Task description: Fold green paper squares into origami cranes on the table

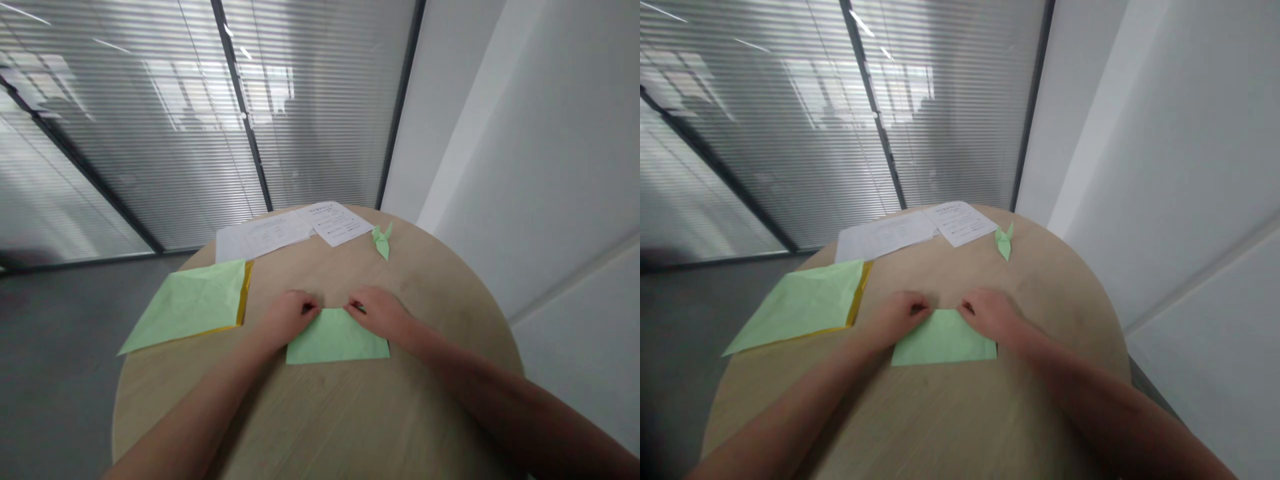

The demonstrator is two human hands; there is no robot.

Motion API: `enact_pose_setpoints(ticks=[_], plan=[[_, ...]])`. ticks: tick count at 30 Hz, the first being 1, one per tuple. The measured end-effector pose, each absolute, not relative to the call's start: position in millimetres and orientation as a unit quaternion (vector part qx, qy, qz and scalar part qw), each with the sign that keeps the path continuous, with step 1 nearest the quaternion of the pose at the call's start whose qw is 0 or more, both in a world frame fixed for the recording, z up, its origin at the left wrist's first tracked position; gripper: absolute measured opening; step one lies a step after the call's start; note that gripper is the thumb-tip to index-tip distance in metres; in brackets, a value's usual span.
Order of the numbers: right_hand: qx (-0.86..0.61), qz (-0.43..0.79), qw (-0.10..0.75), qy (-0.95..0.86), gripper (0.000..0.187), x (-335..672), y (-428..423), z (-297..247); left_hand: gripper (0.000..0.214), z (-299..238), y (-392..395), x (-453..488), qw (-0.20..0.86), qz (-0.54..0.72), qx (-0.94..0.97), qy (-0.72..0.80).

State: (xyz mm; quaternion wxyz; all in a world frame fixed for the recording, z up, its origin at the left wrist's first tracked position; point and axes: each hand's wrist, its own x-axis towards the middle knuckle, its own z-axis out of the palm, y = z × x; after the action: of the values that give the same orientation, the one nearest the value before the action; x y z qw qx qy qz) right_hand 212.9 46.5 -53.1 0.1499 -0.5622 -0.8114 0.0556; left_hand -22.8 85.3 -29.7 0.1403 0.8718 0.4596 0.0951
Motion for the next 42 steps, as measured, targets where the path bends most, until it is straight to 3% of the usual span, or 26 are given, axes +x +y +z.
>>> enact_pose_setpoints(ticks=[6, 12, 22, 29, 42], plan=[[-0.566, 0.000, 0.165, -0.808, 0.022, 206.8, 49.7, -58.8, 0.022, -29.9, 68.1, -10.7, 0.001, 0.121, 0.913, 0.391], [-0.583, 0.000, 0.141, -0.800, 0.022, 206.4, 52.3, -58.4, 0.026, -46.1, 40.4, 8.2, 0.022, 0.077, 0.963, 0.259], [-0.550, 0.007, 0.189, -0.813, 0.019, 219.5, 49.9, -45.0, 0.037, -62.4, 41.2, 1.8, 0.089, 0.144, 0.917, 0.360], [-0.428, 0.165, 0.098, -0.883, 0.009, 228.2, 30.3, -34.0, 0.050, -63.6, 44.2, 0.8, 0.074, 0.105, 0.912, 0.389], [-0.479, 0.207, 0.069, -0.850, 0.017, 231.4, 36.8, -37.2, 0.075, -49.6, 59.3, -22.2, 0.097, -0.004, 0.909, 0.405]])
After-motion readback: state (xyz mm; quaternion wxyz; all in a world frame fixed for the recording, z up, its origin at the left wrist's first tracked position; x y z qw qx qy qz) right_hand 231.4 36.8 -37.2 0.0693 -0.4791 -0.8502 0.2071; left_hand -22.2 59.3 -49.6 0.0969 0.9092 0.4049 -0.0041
